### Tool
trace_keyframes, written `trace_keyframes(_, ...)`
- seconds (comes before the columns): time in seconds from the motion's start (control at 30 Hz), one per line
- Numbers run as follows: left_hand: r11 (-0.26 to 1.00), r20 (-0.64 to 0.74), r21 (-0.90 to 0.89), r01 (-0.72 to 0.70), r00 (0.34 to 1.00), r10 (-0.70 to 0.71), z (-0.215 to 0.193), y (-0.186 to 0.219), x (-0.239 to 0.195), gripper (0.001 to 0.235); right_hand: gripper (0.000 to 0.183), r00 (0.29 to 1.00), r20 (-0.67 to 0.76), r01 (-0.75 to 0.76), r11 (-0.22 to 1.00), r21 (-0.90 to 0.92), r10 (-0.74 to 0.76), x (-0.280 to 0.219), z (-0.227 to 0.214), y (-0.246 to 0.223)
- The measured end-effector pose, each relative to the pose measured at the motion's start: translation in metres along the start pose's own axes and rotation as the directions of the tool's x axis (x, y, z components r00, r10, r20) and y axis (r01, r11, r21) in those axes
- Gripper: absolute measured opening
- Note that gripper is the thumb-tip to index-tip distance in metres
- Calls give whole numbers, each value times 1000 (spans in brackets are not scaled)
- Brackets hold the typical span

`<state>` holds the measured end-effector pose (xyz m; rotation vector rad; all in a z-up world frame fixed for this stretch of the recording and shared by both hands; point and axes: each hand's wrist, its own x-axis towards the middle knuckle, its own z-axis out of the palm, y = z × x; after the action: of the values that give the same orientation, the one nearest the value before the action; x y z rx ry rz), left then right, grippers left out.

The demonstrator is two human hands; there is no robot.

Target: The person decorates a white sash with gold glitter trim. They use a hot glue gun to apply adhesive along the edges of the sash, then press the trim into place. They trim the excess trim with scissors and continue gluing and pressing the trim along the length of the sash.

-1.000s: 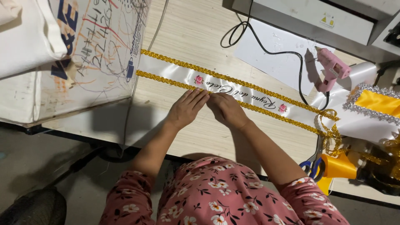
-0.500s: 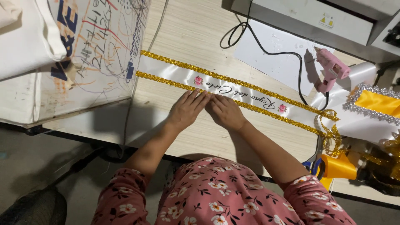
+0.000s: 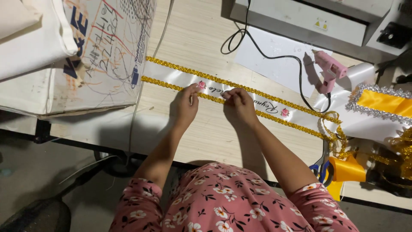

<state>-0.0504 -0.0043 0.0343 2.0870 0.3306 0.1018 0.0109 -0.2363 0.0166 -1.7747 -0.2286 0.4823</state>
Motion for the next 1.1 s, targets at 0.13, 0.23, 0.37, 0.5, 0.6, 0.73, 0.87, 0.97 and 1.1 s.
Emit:
trace_keyframes(0.13, 905, -48, 328, -272, 952, 303, -6, 5, 12, 34, 40, 931, 63, 309, 685, -660, -359, 18, -4, -17)
trace_keyframes(0.23, 779, 145, 485, -397, 915, 376, 0, 9, 26, 42, 64, 879, 236, 443, 527, -725, -414, 34, 3, -35)
trace_keyframes(0.37, 727, 160, 465, -505, 856, 492, 17, 0, 37, 47, 67, 876, 247, 450, 517, -728, -414, 41, 6, -30)
trace_keyframes(0.5, 682, 186, 503, -531, 837, 515, 22, -16, 36, 52, 79, 882, 259, 442, 501, -744, -393, 40, 2, -32)
trace_keyframes(0.6, 656, 196, 531, -536, 831, 521, 23, -21, 37, 56, 82, 883, 296, 452, 485, -749, -365, 42, -1, -37)
trace_keyframes(0.73, 660, 196, 541, -522, 841, 504, 22, -22, 36, 58, 82, 884, 321, 446, 408, -797, -339, 43, 3, -34)
trace_keyframes(0.87, 677, 192, 533, -508, 852, 488, 26, -26, 37, 59, 76, 883, 344, 443, 326, -835, -319, 46, 3, -23)
trace_keyframes(0.97, 704, 179, 517, -487, 866, 468, 23, -26, 38, 61, 66, 888, 362, 443, 319, -838, -283, 48, 5, -19)
trace_keyframes(1.1, 705, 174, 515, -488, 865, 471, 23, -25, 38, 64, 72, 885, 346, 445, 341, -828, -312, 50, 3, -23)
